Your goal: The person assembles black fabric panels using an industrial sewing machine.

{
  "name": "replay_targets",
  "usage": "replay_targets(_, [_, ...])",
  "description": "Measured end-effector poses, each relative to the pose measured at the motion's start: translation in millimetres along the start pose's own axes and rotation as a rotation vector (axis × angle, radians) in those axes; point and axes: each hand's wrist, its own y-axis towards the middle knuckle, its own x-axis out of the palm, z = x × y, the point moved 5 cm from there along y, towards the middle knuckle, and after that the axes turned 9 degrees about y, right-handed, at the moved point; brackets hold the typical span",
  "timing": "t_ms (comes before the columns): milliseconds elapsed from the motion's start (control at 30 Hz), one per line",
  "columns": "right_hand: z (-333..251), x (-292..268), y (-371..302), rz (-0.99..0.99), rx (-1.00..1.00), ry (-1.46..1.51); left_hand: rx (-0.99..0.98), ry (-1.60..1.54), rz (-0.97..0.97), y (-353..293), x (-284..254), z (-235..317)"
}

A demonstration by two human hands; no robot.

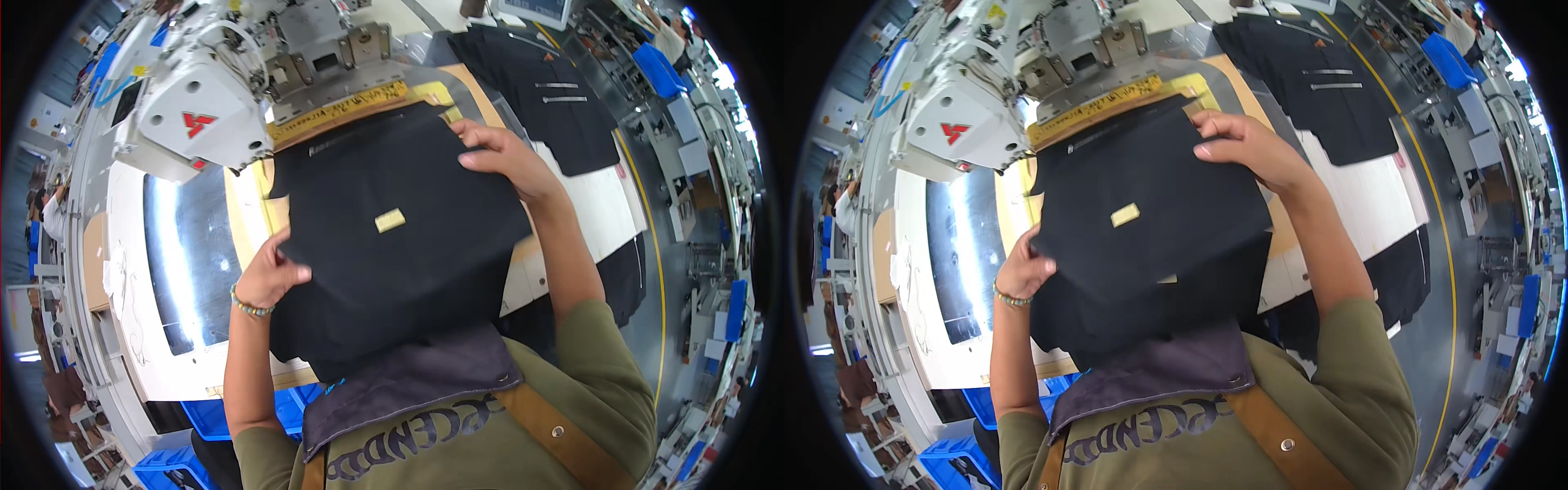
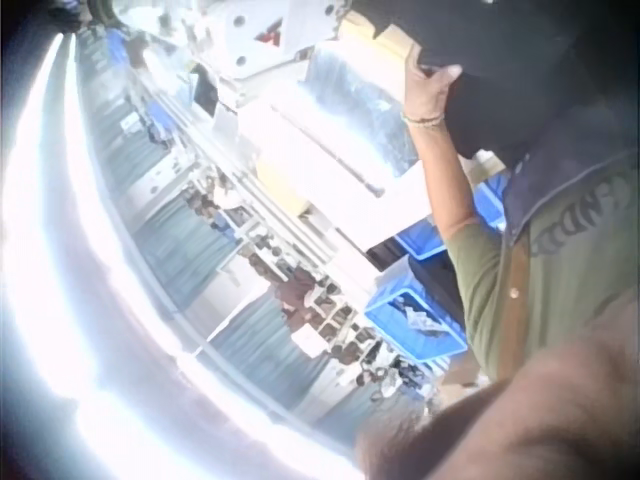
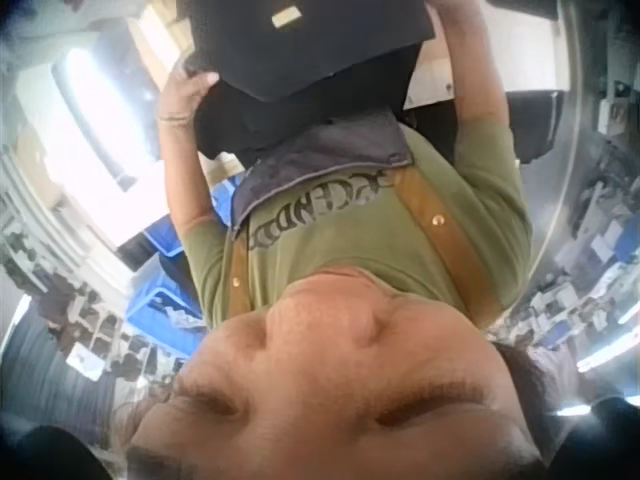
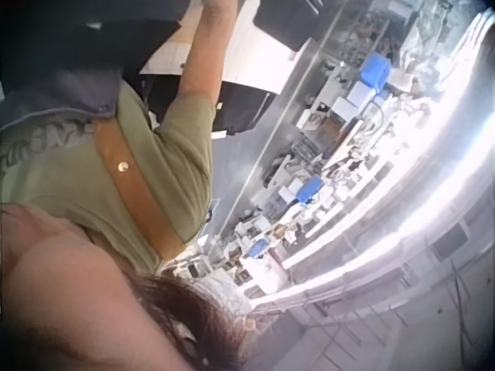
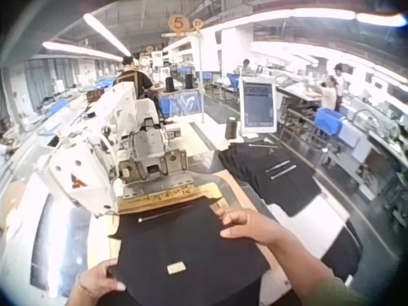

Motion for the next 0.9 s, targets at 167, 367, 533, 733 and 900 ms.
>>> replay_targets(167, [24.7, -22.3, -51.2, -0.195, -0.085, -0.221, -0.043, 0.063, -0.168, 19.6, 19.5, -19.4])
replay_targets(367, [55.5, -27.7, -49.4, 0.187, 0.217, -0.065, -0.072, -0.226, 0.162, 78.1, 54.3, 4.2])
replay_targets(533, [57.6, -20.6, -46.3, 0.292, 0.037, -0.07, -0.037, -0.29, 0.154, 90.4, 54.1, -12.8])
replay_targets(733, [54.5, -17.3, -47.7, 0.256, 0.0, -0.023, -0.042, -0.335, 0.113, 88.1, 53.8, -9.4])
replay_targets(900, [47.5, -16.4, -53.5, 0.33, 0.0, -0.08, -0.032, -0.341, 0.146, 89.0, 61.3, -11.8])
